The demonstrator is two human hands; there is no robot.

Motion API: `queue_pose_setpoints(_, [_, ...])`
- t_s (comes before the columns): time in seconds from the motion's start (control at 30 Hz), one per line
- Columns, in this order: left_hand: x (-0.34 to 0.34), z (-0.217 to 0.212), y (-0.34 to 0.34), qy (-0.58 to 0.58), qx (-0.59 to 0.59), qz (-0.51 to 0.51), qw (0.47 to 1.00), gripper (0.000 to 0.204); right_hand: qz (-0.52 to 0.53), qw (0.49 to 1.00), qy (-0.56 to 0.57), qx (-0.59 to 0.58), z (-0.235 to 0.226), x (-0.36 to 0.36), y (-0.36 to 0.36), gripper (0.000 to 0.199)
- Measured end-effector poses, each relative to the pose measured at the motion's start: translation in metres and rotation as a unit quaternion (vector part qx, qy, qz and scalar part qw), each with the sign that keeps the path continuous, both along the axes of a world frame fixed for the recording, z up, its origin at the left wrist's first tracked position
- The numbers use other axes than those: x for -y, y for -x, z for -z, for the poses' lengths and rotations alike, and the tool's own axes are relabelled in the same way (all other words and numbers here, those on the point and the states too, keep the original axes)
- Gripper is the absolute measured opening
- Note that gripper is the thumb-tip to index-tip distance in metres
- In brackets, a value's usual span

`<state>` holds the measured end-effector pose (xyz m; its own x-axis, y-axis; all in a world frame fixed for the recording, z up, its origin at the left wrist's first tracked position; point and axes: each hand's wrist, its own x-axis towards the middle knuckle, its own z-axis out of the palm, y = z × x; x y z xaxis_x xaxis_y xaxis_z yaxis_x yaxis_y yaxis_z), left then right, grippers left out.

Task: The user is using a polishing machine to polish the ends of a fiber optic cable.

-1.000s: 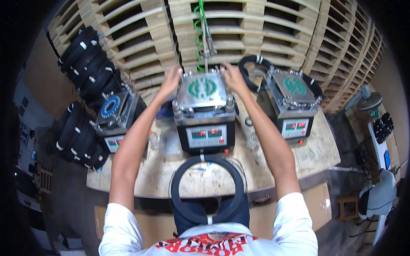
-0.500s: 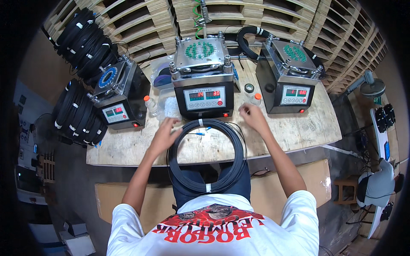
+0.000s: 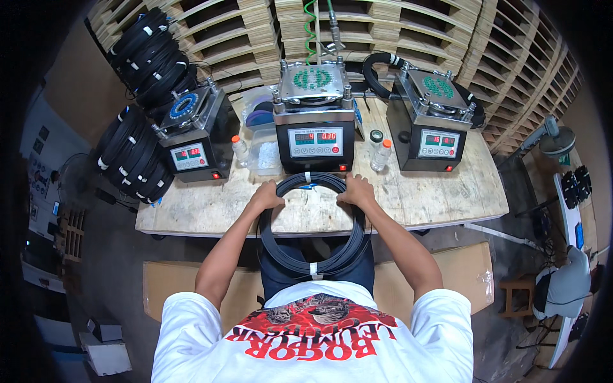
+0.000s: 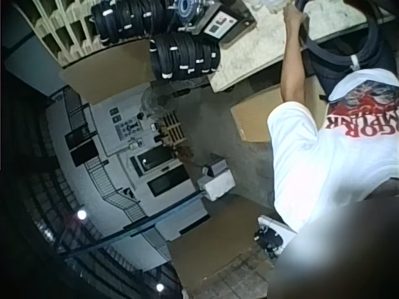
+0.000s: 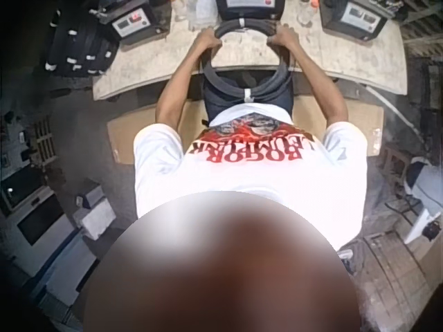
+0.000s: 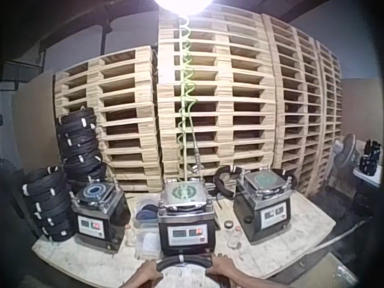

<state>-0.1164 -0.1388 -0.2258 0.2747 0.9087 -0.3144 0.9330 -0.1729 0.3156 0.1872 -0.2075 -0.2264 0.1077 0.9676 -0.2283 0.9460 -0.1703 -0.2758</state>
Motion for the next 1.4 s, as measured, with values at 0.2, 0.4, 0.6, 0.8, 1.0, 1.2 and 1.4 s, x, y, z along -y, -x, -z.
queue_pose_setpoints(0.2, [-0.002,0.005,0.019,-0.011,0.156,0.072,0.985,0.071,-0.025,0.963,-0.103,-0.249,0.009,0.005,-0.018,0.066])
queue_pose_setpoints(0.4, [0.043,-0.016,0.062,-0.082,0.240,0.054,0.966,0.062,-0.079,0.933,-0.187,-0.298,-0.038,0.015,0.028,0.050])
queue_pose_setpoints(0.6, [0.065,-0.029,0.137,-0.219,0.311,-0.025,0.924,0.052,-0.150,0.920,-0.197,-0.304,-0.107,-0.015,0.106,0.054])
queue_pose_setpoints(0.8, [0.066,-0.117,0.212,-0.318,0.344,-0.134,0.873,0.035,-0.203,0.883,-0.241,-0.347,-0.167,-0.050,0.198,0.055])
queue_pose_setpoints(1.0, [0.030,-0.186,0.290,-0.411,0.272,-0.138,0.859,0.051,-0.225,0.843,-0.290,-0.392,-0.204,-0.091,0.282,0.050])
queue_pose_setpoints(1.2, [-0.064,-0.239,0.332,-0.415,0.252,-0.105,0.868,0.057,-0.203,0.797,-0.371,-0.432,-0.221,-0.179,0.322,0.049])
queue_pose_setpoints(1.4, [-0.164,-0.256,0.344,-0.385,0.275,-0.100,0.876,0.060,-0.180,0.795,-0.383,-0.434,-0.235,-0.257,0.337,0.049])
